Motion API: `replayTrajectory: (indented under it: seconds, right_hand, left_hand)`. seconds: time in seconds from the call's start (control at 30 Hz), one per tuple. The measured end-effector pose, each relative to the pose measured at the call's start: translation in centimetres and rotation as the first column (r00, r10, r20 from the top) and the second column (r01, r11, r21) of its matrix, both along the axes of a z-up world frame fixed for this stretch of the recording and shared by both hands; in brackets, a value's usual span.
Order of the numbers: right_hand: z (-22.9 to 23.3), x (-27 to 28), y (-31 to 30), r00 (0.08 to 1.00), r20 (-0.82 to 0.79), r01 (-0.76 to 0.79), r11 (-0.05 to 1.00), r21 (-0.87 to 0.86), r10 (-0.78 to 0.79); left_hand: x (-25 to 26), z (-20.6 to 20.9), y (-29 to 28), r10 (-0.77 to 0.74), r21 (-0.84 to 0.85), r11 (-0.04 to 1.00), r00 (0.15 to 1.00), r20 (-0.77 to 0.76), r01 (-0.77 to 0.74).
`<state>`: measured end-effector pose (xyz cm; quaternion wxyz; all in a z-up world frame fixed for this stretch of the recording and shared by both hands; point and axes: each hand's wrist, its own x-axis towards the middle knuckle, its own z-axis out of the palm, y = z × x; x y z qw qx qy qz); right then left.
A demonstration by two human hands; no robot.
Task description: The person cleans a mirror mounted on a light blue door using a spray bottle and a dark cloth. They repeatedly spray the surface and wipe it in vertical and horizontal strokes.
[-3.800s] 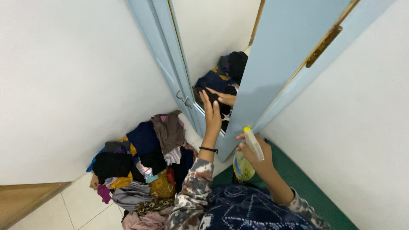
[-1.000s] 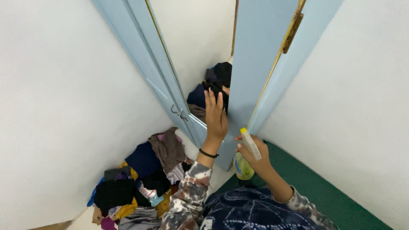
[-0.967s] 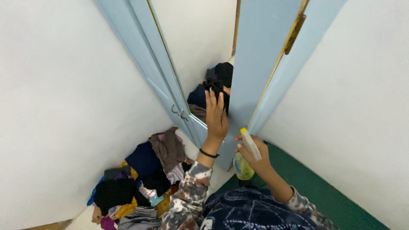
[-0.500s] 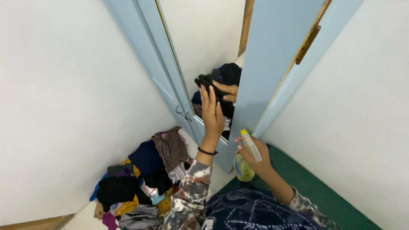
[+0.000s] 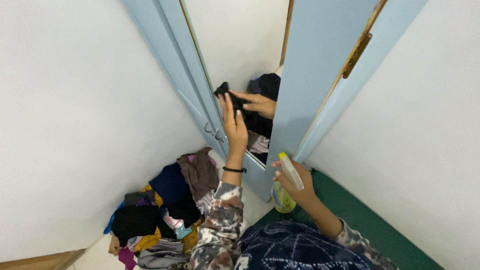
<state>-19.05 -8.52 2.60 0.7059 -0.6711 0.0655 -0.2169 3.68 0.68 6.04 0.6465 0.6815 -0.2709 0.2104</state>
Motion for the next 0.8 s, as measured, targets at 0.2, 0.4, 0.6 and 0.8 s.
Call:
replayTrajectory:
  seconds: [0.2,0.4,0.6,0.8]
  right_hand:
    - [-0.3,-0.7,-0.3,0.997,-0.014,0.074,0.997,-0.018,-0.074]
    - [-0.4,-0.4,-0.2,0.992,0.069,0.11,0.991,-0.071,-0.105]
    - [-0.1,-0.8,0.5,0.998,-0.012,0.063,0.998,0.0,-0.063]
    - [0.3,-1.2,0.2,0.997,0.028,0.074,0.985,-0.158,-0.07]
  left_hand:
    - [3.2,-7.7,-0.3,0.013,-0.014,1.0,0.966,-0.258,-0.017]
    - [2.6,-10.1,-0.4,0.02,0.02,1.0,0.938,-0.346,-0.014]
    - [1.9,-4.2,-0.5,0.035,0.019,0.999,0.984,-0.176,-0.032]
    - [3.3,0.3,-0.3,0.017,0.0,1.0,0.993,-0.116,-0.018]
